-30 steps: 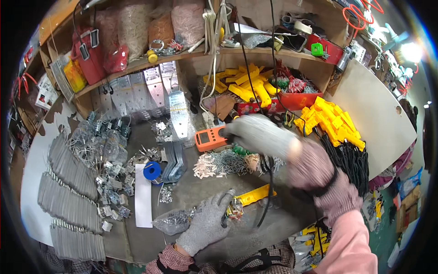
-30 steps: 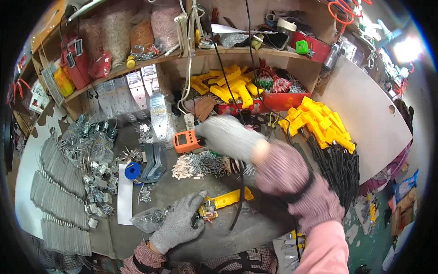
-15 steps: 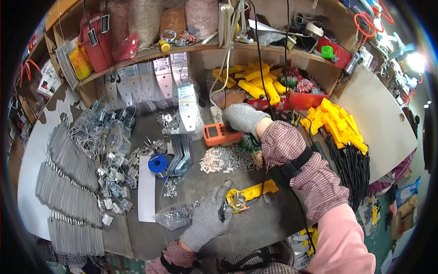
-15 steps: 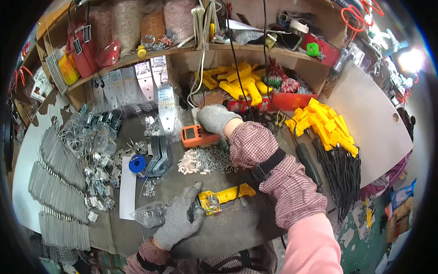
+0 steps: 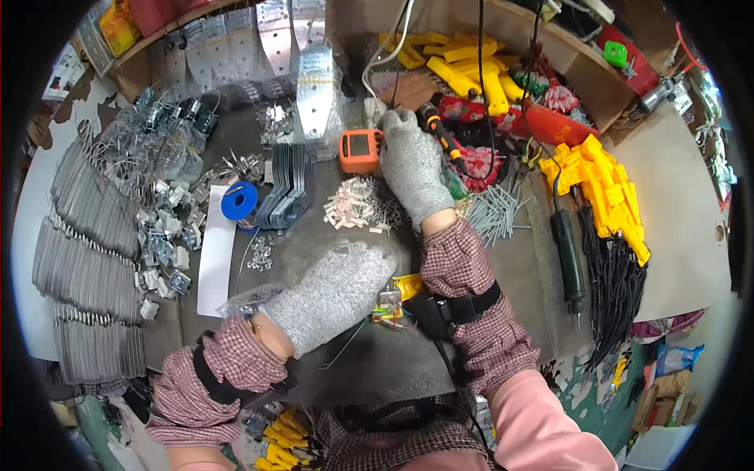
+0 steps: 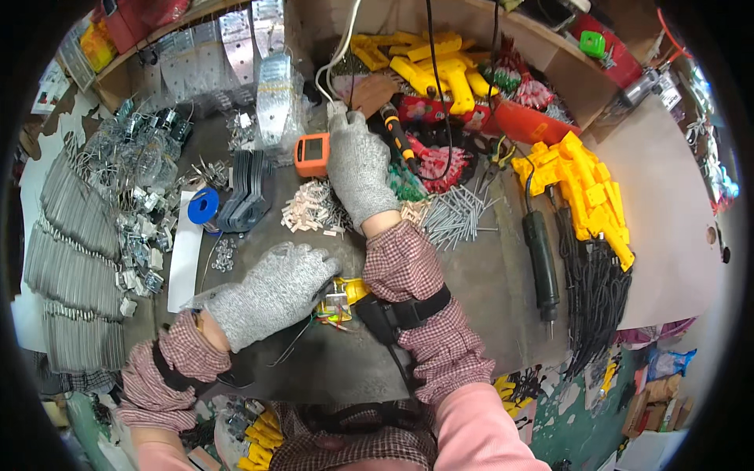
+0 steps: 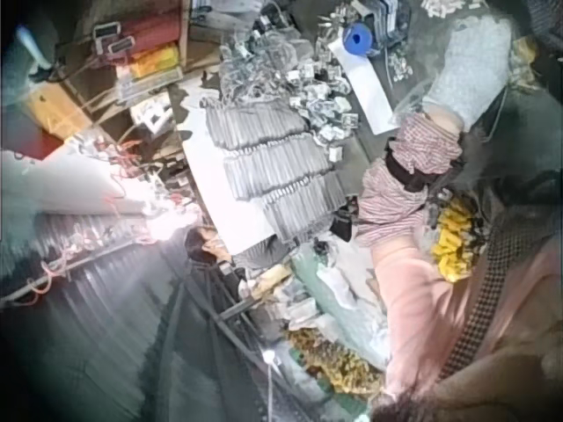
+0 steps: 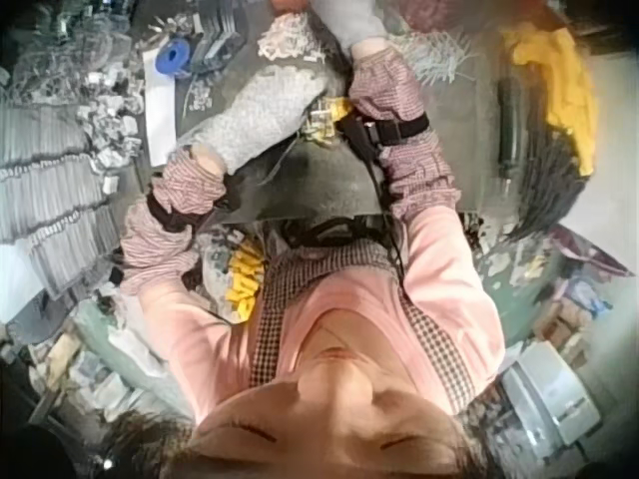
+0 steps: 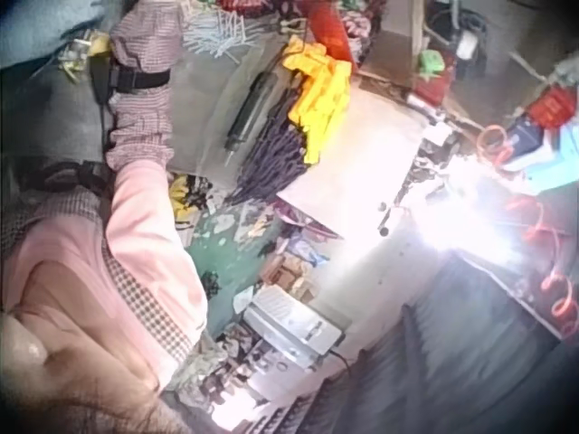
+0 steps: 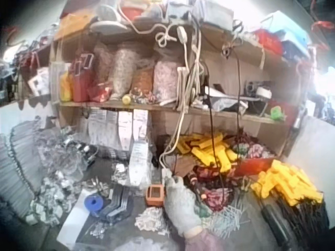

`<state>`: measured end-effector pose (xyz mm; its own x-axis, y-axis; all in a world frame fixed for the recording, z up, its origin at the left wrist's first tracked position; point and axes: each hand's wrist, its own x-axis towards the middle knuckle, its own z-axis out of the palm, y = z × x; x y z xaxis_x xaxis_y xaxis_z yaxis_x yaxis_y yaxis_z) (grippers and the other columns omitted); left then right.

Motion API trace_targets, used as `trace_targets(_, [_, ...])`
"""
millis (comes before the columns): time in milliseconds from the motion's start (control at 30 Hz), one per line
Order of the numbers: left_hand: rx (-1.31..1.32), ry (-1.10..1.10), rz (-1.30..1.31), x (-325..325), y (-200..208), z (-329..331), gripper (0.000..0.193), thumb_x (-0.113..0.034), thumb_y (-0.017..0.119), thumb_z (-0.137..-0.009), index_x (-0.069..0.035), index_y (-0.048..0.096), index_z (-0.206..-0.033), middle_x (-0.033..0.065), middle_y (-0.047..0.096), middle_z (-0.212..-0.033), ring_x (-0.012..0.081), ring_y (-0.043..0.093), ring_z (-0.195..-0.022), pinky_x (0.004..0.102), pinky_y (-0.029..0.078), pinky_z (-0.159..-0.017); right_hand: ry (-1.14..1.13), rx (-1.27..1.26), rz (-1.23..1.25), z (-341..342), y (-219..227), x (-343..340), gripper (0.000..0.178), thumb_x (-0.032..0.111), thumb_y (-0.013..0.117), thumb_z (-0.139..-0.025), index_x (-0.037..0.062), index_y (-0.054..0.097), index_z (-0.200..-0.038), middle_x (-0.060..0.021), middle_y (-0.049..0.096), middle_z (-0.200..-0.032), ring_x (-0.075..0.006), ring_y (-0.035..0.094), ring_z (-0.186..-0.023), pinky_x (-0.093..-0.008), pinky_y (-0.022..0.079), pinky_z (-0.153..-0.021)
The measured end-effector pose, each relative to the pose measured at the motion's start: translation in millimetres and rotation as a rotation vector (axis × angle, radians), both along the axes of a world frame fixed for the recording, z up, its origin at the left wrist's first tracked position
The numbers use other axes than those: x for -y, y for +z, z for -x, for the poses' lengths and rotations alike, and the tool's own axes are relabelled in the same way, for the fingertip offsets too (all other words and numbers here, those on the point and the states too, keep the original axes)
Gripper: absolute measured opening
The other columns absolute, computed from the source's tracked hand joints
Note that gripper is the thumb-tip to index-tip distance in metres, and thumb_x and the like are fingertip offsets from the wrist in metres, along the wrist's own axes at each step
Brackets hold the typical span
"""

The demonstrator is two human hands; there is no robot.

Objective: Soldering wires and assembling a yellow plastic hardware housing for an electronic or power component.

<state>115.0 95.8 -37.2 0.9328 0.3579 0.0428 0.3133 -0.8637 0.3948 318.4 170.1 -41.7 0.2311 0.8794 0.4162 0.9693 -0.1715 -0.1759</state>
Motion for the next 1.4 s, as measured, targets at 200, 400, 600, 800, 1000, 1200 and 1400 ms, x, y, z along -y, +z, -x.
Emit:
trace_targets(200, [-0.045, -0.242, -0.026, -15.1, 14.4, -21.4, 0.040, -0.010, 0.063, -0.083, -0.004, 0.063, -0.122, 0.0200, 0.067, -0.105, 0.0380, 0.066, -0.097, 0.0454, 0.053, -0.087, 0.079, -0.201, -0.139, -9.3, -10.7, 2.7, 0.030, 0.009, 0.068, -0.087, 0.0100, 0.059, -0.115, -0.0146, 0.059, -0.121, -0.0373, 0.070, -0.093, -0.0457, 0.058, -0.079])
trace_targets(400, [-0.419, -0.232, 0.153, -25.4, 31.3, -49.4, 0.042, -0.016, 0.066, -0.083, -0.003, 0.063, -0.123, 0.0219, 0.067, -0.104, 0.0392, 0.066, -0.099, 0.0465, 0.054, -0.087, 0.057, -0.239, -0.096, -7.8, -13.4, -0.4, 0.032, 0.011, 0.069, -0.087, 0.0094, 0.059, -0.117, -0.0137, 0.059, -0.121, -0.0359, 0.071, -0.091, -0.0459, 0.058, -0.078])
trace_targets(600, [-0.218, -0.336, 0.214, -37.9, 34.9, -34.6, 0.041, -0.022, 0.062, -0.089, 0.001, 0.062, -0.123, 0.0224, 0.065, -0.110, 0.0381, 0.063, -0.104, 0.0460, 0.052, -0.091, 0.061, -0.217, -0.163, -11.5, -15.6, -1.0, 0.031, 0.010, 0.065, -0.088, 0.0096, 0.059, -0.119, -0.0142, 0.062, -0.115, -0.0358, 0.071, -0.088, -0.0451, 0.059, -0.075])
trace_targets(800, [-0.289, -0.367, 0.143, -38.0, 23.2, -41.6, 0.042, -0.026, 0.060, -0.092, 0.002, 0.062, -0.124, 0.0210, 0.065, -0.113, 0.0379, 0.063, -0.105, 0.0449, 0.052, -0.093, 0.052, -0.217, -0.132, -8.3, -12.7, -4.3, 0.031, 0.017, 0.067, -0.089, 0.0063, 0.061, -0.117, -0.0131, 0.061, -0.114, -0.0317, 0.072, -0.094, -0.0446, 0.061, -0.072])
trace_targets(1000, [-0.452, -0.380, 0.222, -45.8, 18.4, -47.4, 0.039, -0.026, 0.059, -0.094, -0.001, 0.064, -0.123, 0.0202, 0.066, -0.112, 0.0376, 0.063, -0.105, 0.0455, 0.053, -0.092, 0.051, -0.213, -0.141, -8.9, -14.5, -3.2, 0.030, 0.016, 0.067, -0.088, 0.0057, 0.061, -0.116, -0.0128, 0.062, -0.114, -0.0310, 0.072, -0.093, -0.0436, 0.061, -0.071])
trace_targets(1200, [-0.270, -0.427, 0.133, -50.1, -13.9, -21.7, 0.040, -0.027, 0.058, -0.096, 0.001, 0.063, -0.124, 0.0197, 0.067, -0.114, 0.0371, 0.064, -0.104, 0.0460, 0.053, -0.092, 0.045, -0.249, -0.203, -6.4, -14.0, -4.5, 0.026, 0.011, 0.065, -0.088, 0.0104, 0.061, -0.114, -0.0138, 0.063, -0.108, -0.0347, 0.071, -0.088, -0.0443, 0.059, -0.075])
trace_targets(1400, [-0.495, -0.423, 0.207, -48.7, 11.9, -45.3, 0.040, -0.025, 0.060, -0.095, 0.001, 0.063, -0.125, 0.0193, 0.066, -0.116, 0.0365, 0.063, -0.108, 0.0448, 0.052, -0.095, 0.070, -0.270, -0.238, -11.0, -17.7, -3.5, 0.025, 0.011, 0.065, -0.089, 0.0099, 0.062, -0.114, -0.0132, 0.063, -0.108, -0.0339, 0.071, -0.088, -0.0436, 0.059, -0.076])
